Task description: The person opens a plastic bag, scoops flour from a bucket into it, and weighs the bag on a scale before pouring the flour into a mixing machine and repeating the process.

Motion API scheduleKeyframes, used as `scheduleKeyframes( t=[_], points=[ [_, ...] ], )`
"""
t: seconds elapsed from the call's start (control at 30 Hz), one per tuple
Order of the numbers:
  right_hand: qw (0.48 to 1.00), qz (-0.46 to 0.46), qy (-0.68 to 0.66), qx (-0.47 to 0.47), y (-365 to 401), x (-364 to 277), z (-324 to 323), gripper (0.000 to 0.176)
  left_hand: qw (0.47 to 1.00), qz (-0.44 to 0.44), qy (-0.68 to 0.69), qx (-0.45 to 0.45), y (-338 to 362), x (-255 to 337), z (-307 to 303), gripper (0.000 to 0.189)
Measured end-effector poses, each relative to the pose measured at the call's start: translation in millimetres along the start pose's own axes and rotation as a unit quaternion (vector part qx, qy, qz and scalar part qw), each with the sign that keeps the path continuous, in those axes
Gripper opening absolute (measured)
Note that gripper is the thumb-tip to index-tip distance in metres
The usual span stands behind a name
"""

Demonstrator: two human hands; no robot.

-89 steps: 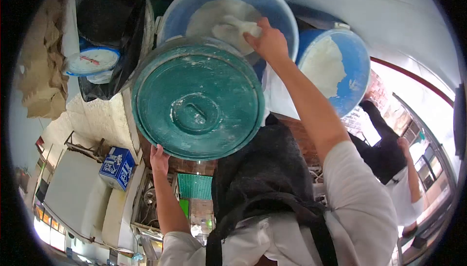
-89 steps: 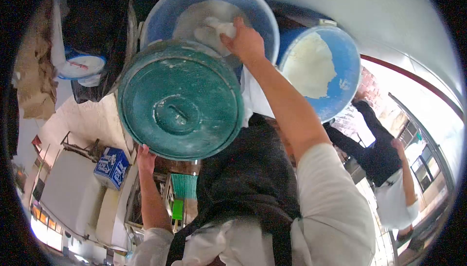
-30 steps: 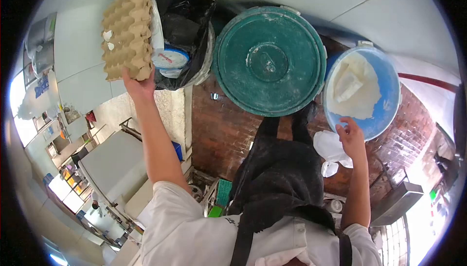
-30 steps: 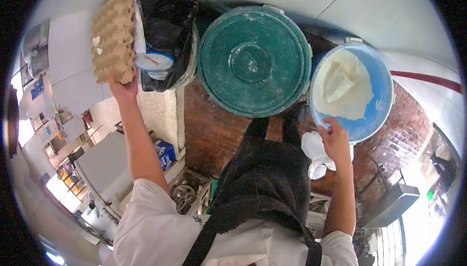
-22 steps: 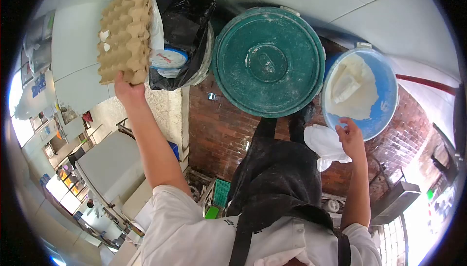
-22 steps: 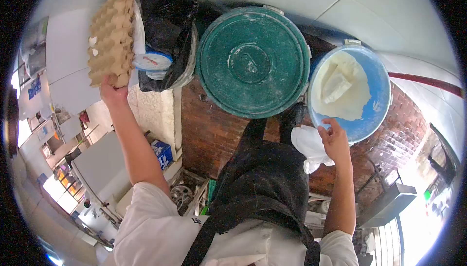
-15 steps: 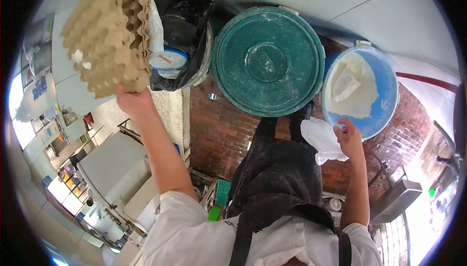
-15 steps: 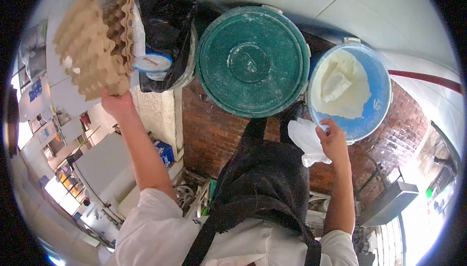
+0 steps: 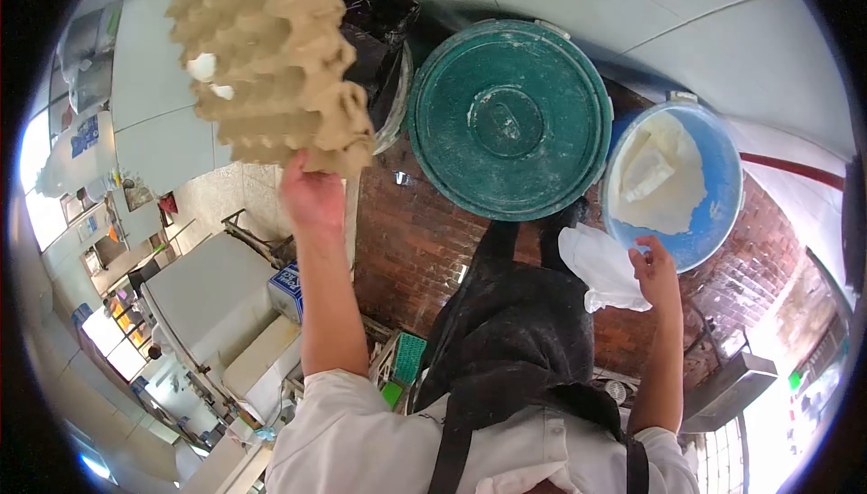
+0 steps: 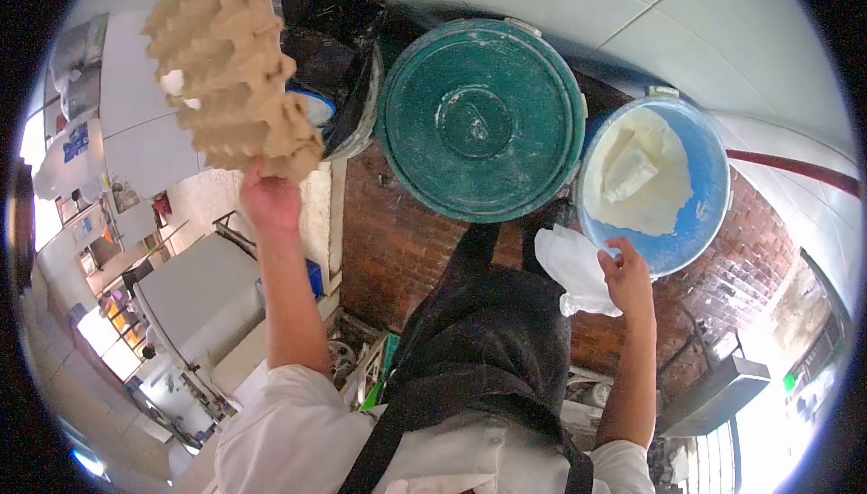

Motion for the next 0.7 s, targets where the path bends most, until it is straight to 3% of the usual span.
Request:
scheduleKeyframes(
  t=[0.23, 0.43, 0.57, 0.7],
  points=[
    [0.999, -0.02, 0.03, -0.013, -3, -3, 6, 0.025, 0.996, 0.062, -0.058, -0.013, -46, 68, -19, 0.043],
    [1.0, 0.001, 0.002, -0.023, -6, -1, 4, 0.026, 0.986, 0.104, -0.133, 0.004, -155, 126, -47, 0.042],
    [1.0, 0.001, 0.012, -0.012, -10, 4, 4, 0.026, 0.979, 0.104, -0.177, -0.016, -222, 129, -76, 0.042],
    [1.0, -0.007, 0.017, -0.015, -7, 1, 5, 0.025, 0.964, 0.061, -0.258, -0.008, -228, 110, -84, 0.045]
  ],
)
Point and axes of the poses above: each hand's wrist, its own y-axis away from the middle knuckle, its own z-axis out of the palm, x = y × z, the point moved 5 cm from there along -y, towards the middle knuckle, and after that the axes turned 11 degrees about z, right-handed, at the moved point
